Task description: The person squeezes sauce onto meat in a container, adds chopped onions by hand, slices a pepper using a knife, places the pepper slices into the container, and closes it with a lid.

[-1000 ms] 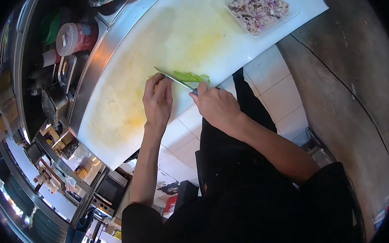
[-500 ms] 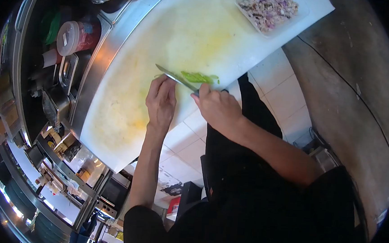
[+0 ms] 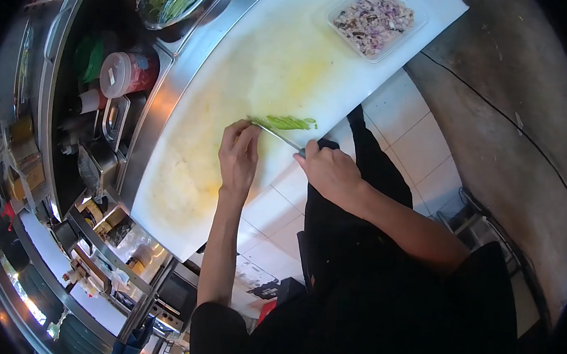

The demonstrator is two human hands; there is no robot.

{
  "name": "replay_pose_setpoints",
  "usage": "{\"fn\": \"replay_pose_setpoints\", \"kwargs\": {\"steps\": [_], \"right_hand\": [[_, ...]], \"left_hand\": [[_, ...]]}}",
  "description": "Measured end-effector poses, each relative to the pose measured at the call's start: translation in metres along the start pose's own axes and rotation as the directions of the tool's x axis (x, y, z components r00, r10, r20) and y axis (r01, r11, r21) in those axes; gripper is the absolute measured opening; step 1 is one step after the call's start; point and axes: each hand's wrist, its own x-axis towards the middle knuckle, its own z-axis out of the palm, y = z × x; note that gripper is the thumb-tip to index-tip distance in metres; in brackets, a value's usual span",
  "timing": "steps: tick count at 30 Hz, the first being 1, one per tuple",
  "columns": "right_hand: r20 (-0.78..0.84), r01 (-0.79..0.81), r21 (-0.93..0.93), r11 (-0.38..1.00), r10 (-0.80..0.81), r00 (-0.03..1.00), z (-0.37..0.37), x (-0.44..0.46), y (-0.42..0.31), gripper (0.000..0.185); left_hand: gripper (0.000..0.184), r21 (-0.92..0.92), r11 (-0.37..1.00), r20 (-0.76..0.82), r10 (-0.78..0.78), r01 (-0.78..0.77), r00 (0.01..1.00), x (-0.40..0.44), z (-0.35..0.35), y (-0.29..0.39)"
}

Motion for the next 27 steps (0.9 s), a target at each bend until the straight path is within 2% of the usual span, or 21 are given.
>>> {"fn": "replay_pose_setpoints", "kwargs": {"steps": [3,5,8,10,12,13,16,17,19,20,21,22,23,24,26,27], "right_hand": [[0.072,-0.024,-0.027,0.999,0.026,0.997,-0.010,0.000,0.001,0.036],[0.120,-0.046,0.060,0.997,0.038,0.992,-0.017,0.008,-0.006,0.036],[0.149,-0.105,0.069,0.992,0.094,0.984,-0.034,0.020,-0.029,0.036],[0.203,-0.113,0.003,0.994,0.110,0.973,-0.041,0.018,-0.039,0.035],[0.217,-0.204,0.068,0.977,0.185,0.958,-0.039,0.012,-0.035,0.034],[0.124,-0.115,0.018,0.993,0.112,0.986,-0.019,0.004,-0.023,0.035],[0.053,-0.071,-0.015,0.997,0.071,0.996,0.021,0.003,-0.007,0.034],[0.048,-0.109,-0.013,0.994,0.109,0.993,0.020,0.007,-0.013,0.034],[0.008,-0.075,-0.017,0.997,0.075,0.997,0.020,0.000,-0.013,0.034],[-0.036,-0.057,-0.031,0.998,0.056,0.998,0.017,-0.002,-0.008,0.034],[-0.047,-0.042,-0.039,0.998,0.041,0.998,0.010,-0.006,-0.003,0.034],[0.022,-0.070,-0.041,0.997,0.071,0.997,0.002,-0.013,0.003,0.034],[0.093,-0.092,-0.046,0.995,0.096,0.991,-0.003,-0.016,0.007,0.034],[0.090,-0.072,-0.053,0.996,0.077,0.993,-0.004,-0.014,0.009,0.034],[0.055,-0.019,-0.096,0.995,0.024,0.998,0.000,-0.008,0.012,0.034],[0.041,-0.022,-0.084,0.996,0.026,0.999,-0.001,-0.004,0.008,0.034]], "left_hand": [[0.015,0.005,1.000,-0.005,-0.015,0.015,1.000,-0.001,0.001,0.004],[0.017,0.010,1.000,0.014,-0.029,0.029,0.999,0.002,0.003,0.004],[0.018,0.002,1.000,0.027,-0.030,0.030,0.999,0.000,0.001,0.001],[0.018,0.003,1.000,0.040,0.010,-0.011,0.999,0.002,0.000,-0.003],[0.019,-0.003,1.000,0.032,0.007,-0.007,0.999,0.002,0.001,-0.004],[0.020,-0.005,1.000,0.020,0.001,-0.001,1.000,0.002,0.001,-0.005],[0.018,-0.040,0.997,0.039,-0.058,0.060,0.998,0.000,0.002,-0.005],[0.018,-0.032,0.997,0.030,-0.063,0.064,0.998,0.002,0.003,-0.006],[0.015,-0.025,0.999,-0.001,0.048,-0.048,0.999,0.005,0.002,-0.007],[0.015,-0.017,0.999,-0.022,0.049,-0.049,0.999,0.003,-0.001,-0.006],[0.016,-0.046,0.999,0.070,0.004,-0.001,0.998,0.001,-0.003,-0.006],[0.018,-0.072,0.996,0.164,-0.039,0.051,0.986,-0.003,-0.004,-0.005],[0.028,-0.019,1.000,0.188,-0.007,0.011,0.982,-0.007,-0.006,0.001],[0.028,-0.015,1.000,0.168,-0.013,0.015,0.986,-0.008,-0.004,0.006],[0.038,-0.119,0.960,0.131,-0.240,0.255,0.962,-0.015,-0.003,0.018],[0.043,-0.083,0.963,0.162,-0.241,0.256,0.957,-0.010,-0.006,0.020]]}}
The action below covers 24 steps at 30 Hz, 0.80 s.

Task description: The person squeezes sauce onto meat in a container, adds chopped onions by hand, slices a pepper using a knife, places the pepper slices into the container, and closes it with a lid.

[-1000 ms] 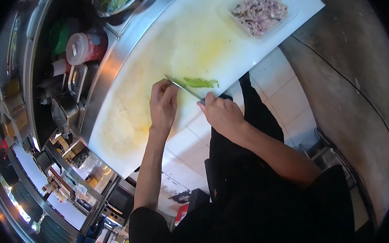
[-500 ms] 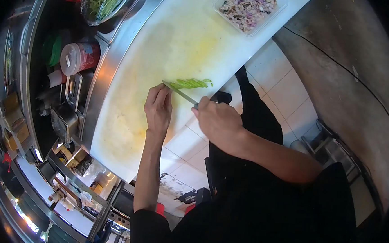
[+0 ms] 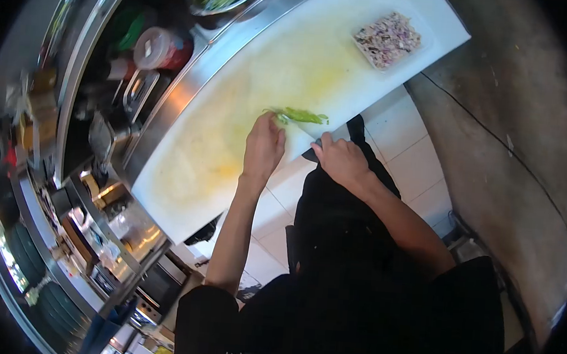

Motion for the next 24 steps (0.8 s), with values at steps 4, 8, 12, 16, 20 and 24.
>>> {"fn": "replay_pose_setpoints", "kwargs": {"steps": [4,8,12,16,20,24], "right_hand": [[-0.027,-0.026,0.013,1.000,0.027,0.999,-0.037,-0.004,-0.008,0.034],[-0.106,-0.077,-0.071,0.994,0.069,0.992,-0.058,-0.004,0.005,0.034],[-0.110,0.052,-0.146,0.988,-0.069,0.992,-0.058,0.005,0.004,0.035],[0.034,0.191,-0.175,0.966,-0.188,0.982,-0.035,0.005,-0.011,0.036],[-0.005,0.288,-0.188,0.939,-0.294,0.956,-0.030,0.015,-0.001,0.036],[-0.009,0.054,0.099,0.994,-0.053,0.999,-0.055,0.017,0.028,0.035]], "left_hand": [[0.041,0.005,0.995,0.047,-0.098,0.098,0.994,0.012,-0.011,0.007],[0.031,0.091,0.995,0.048,-0.040,0.036,0.998,0.009,-0.019,0.004],[0.016,0.141,0.989,0.002,-0.034,0.033,0.999,-0.013,-0.019,-0.014],[0.011,0.175,0.984,-0.068,-0.019,0.030,0.998,-0.028,-0.018,-0.019],[0.011,0.295,0.949,-0.127,-0.075,0.110,0.989,-0.069,-0.035,-0.029],[0.013,-0.186,0.804,-0.524,-0.568,0.565,0.635,-0.231,-0.029,-0.043]]}}
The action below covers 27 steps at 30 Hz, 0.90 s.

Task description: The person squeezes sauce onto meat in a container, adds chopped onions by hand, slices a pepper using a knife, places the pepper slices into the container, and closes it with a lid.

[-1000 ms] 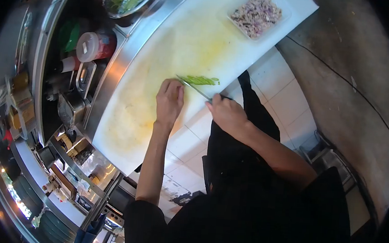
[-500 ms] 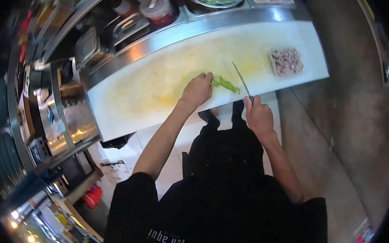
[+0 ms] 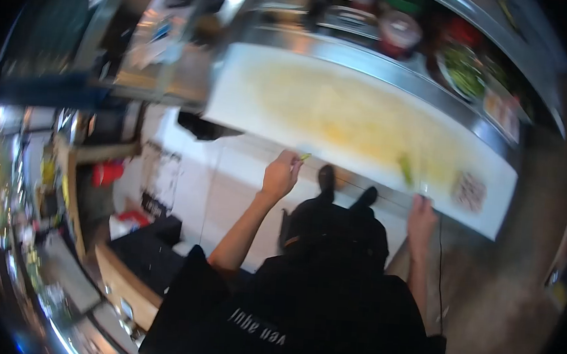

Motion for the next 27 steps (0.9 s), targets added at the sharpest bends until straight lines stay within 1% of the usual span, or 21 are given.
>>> {"fn": "replay_pose_setpoints", "kwargs": {"steps": [1,3,4,5,6,7,8,9,10,11,13,14,15,16,17,18,20,22,24,26,27], "right_hand": [[-0.060,0.043,-0.010,0.999,-0.043,0.997,-0.004,-0.002,0.005,0.034],[-0.129,0.100,-0.018,0.995,-0.102,0.986,-0.007,0.000,0.011,0.033],[-0.107,0.002,-0.029,1.000,-0.005,0.994,-0.010,0.001,0.014,0.032],[-0.100,-0.110,-0.053,0.992,0.105,0.989,-0.017,0.005,0.020,0.032],[-0.139,0.003,-0.034,0.999,-0.008,0.990,-0.012,0.010,0.037,0.035],[-0.147,0.066,-0.011,0.998,-0.067,0.987,-0.009,0.012,0.040,0.036],[-0.160,0.120,-0.011,0.993,-0.121,0.980,-0.009,0.018,0.040,0.038],[-0.180,-0.006,-0.035,0.999,0.000,0.984,-0.005,0.020,0.033,0.041],[-0.099,-0.104,-0.156,0.982,0.090,0.991,-0.012,0.028,0.031,0.040],[-0.164,-0.050,-0.133,0.990,0.028,0.986,-0.010,0.034,0.022,0.039],[-0.221,0.034,-0.078,0.996,-0.051,0.974,-0.005,0.048,0.026,0.033],[-0.207,0.008,-0.031,0.999,-0.014,0.978,-0.005,0.055,0.023,0.029],[-0.228,-0.012,-0.032,0.999,0.004,0.974,-0.002,0.061,0.025,0.029],[-0.294,0.087,-0.058,0.995,-0.100,0.951,0.003,0.068,0.029,0.028],[-0.349,0.180,-0.088,0.980,-0.199,0.916,0.014,0.078,0.041,0.027],[-0.364,0.161,-0.089,0.983,-0.182,0.913,0.016,0.079,0.044,0.027],[-0.360,0.248,-0.155,0.956,-0.288,0.887,0.020,0.080,0.050,0.023],[-0.356,0.214,-0.116,0.970,-0.242,0.903,0.021,0.069,0.050,0.022],[-0.348,0.188,-0.071,0.980,-0.201,0.916,0.019,0.054,0.054,0.020],[-0.378,0.216,0.119,0.969,-0.156,0.913,0.017,0.031,0.061,0.019],[-0.379,0.201,0.126,0.971,-0.140,0.915,0.013,0.014,0.063,0.019]], "left_hand": [[0.014,-0.057,0.986,-0.119,-0.165,0.160,0.979,-0.030,-0.008,-0.042],[0.018,-0.157,0.944,-0.210,-0.319,0.290,0.924,-0.080,-0.031,-0.158],[0.023,0.061,0.843,-0.253,-0.506,0.535,0.825,-0.079,-0.067,-0.173],[0.026,0.060,0.869,-0.379,-0.436,0.492,0.816,-0.082,-0.085,-0.246],[0.016,0.438,0.852,-0.533,-0.011,0.288,0.846,-0.070,-0.121,-0.284],[0.020,0.711,0.651,-0.382,0.038,0.267,0.923,-0.063,-0.125,-0.444],[0.018,0.707,0.654,-0.289,-0.079,0.269,0.954,-0.040,-0.155,-0.442],[0.020,0.704,0.656,-0.187,-0.198,0.271,0.962,-0.014,-0.187,-0.433],[0.026,0.701,0.658,-0.082,-0.309,0.275,0.948,0.012,-0.221,-0.419],[0.027,0.445,0.784,-0.500,-0.183,0.433,0.846,0.028,-0.212,-0.309],[0.029,0.068,0.978,-0.457,-0.144,0.195,0.878,0.054,-0.174,-0.174],[0.030,0.039,0.998,-0.375,-0.030,0.048,0.926,0.064,-0.131,-0.177],[0.034,-0.269,0.962,-0.224,-0.118,0.055,0.967,0.058,-0.088,-0.117],[0.037,-0.187,0.978,-0.228,0.053,-0.097,0.972,0.058,-0.043,-0.062],[0.048,-0.141,0.954,-0.136,0.246,-0.265,0.960,0.056,-0.002,-0.001],[0.057,-0.127,0.900,-0.056,0.413,-0.417,0.909,0.057,0.035,0.042],[0.086,-0.111,0.892,0.126,0.450,-0.438,0.884,0.049,0.094,0.124],[0.100,0.053,0.904,0.165,0.411,-0.424,0.897,0.035,0.128,0.181],[0.098,0.077,0.902,0.170,0.408,-0.425,0.897,0.026,0.154,0.202],[0.096,0.109,0.898,0.172,0.405,-0.426,0.898,0.028,0.178,0.206],[0.088,0.015,0.886,0.147,0.456,-0.463,0.878,0.029,0.189,0.197]]}}
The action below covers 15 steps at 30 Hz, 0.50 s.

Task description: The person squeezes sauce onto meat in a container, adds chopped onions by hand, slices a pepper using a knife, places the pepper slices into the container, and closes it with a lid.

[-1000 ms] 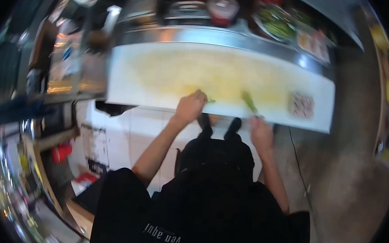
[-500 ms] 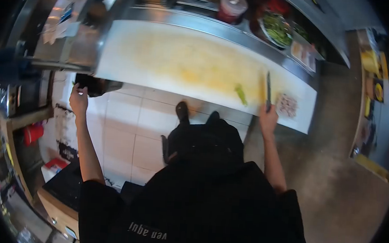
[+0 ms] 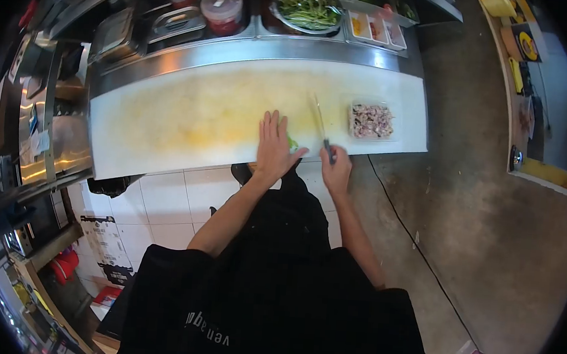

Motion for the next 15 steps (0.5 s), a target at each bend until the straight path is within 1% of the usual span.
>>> {"fn": "replay_pose_setpoints", "kwargs": {"steps": [1,2,3,4,5,6,8,9,10,11,12,14,15], "right_hand": [[0.161,-0.292,0.145,0.945,0.269,0.950,-0.011,-0.015,-0.004,0.018],[0.349,-0.574,0.238,0.784,0.482,0.804,-0.018,-0.027,-0.005,0.019],[0.353,-0.594,0.245,0.766,0.500,0.791,-0.019,-0.038,-0.003,0.019],[0.347,-0.603,0.311,0.734,0.503,0.792,-0.018,-0.048,-0.001,0.022],[0.337,-0.607,0.374,0.701,0.507,0.793,-0.017,-0.054,0.000,0.024],[0.333,-0.620,0.382,0.686,0.523,0.784,-0.013,-0.057,0.002,0.024],[0.296,-0.510,0.329,0.794,0.426,0.855,0.002,-0.058,0.000,0.023],[0.156,-0.284,0.275,0.919,0.248,0.956,0.009,-0.053,-0.005,0.018],[0.151,-0.287,0.277,0.917,0.254,0.955,0.016,-0.051,-0.013,0.018],[0.166,-0.223,0.231,0.947,0.188,0.968,0.023,-0.049,-0.021,0.015],[0.184,-0.156,0.183,0.971,0.122,0.975,0.031,-0.050,-0.028,0.012],[0.180,-0.165,0.173,0.971,0.133,0.975,0.039,-0.056,-0.042,0.011],[0.170,-0.171,0.166,0.971,0.143,0.975,0.041,-0.057,-0.046,0.011]], "left_hand": [[0.080,-0.084,0.995,-0.029,0.047,-0.050,0.998,-0.001,0.005,-0.007],[0.080,-0.075,0.996,-0.008,0.053,-0.053,0.999,-0.001,0.006,-0.012],[0.076,-0.231,0.972,0.000,0.053,-0.051,0.999,-0.002,0.005,-0.018],[0.072,-0.379,0.924,0.007,0.052,-0.046,0.999,-0.003,0.005,-0.022],[0.073,-0.463,0.885,0.011,0.055,-0.043,0.998,-0.004,-0.002,-0.018],[0.073,-0.457,0.889,0.030,0.066,-0.045,0.997,-0.004,-0.006,-0.011],[0.074,-0.252,0.968,-0.125,-0.054,0.022,0.991,-0.002,-0.007,0.005],[0.074,-0.249,0.968,-0.118,-0.044,0.014,0.992,0.004,0.000,0.012],[0.074,-0.201,0.975,-0.175,-0.129,0.092,0.976,0.012,0.009,0.020],[0.074,-0.159,0.971,-0.237,-0.212,0.178,0.948,0.018,0.017,0.024],[0.074,-0.159,0.971,-0.234,-0.212,0.178,0.949,0.022,0.024,0.024],[0.069,-0.137,0.974,-0.260,-0.209,0.178,0.943,0.032,0.038,0.026],[0.059,-0.150,0.965,-0.279,-0.252,0.217,0.927,0.033,0.040,0.027]]}}
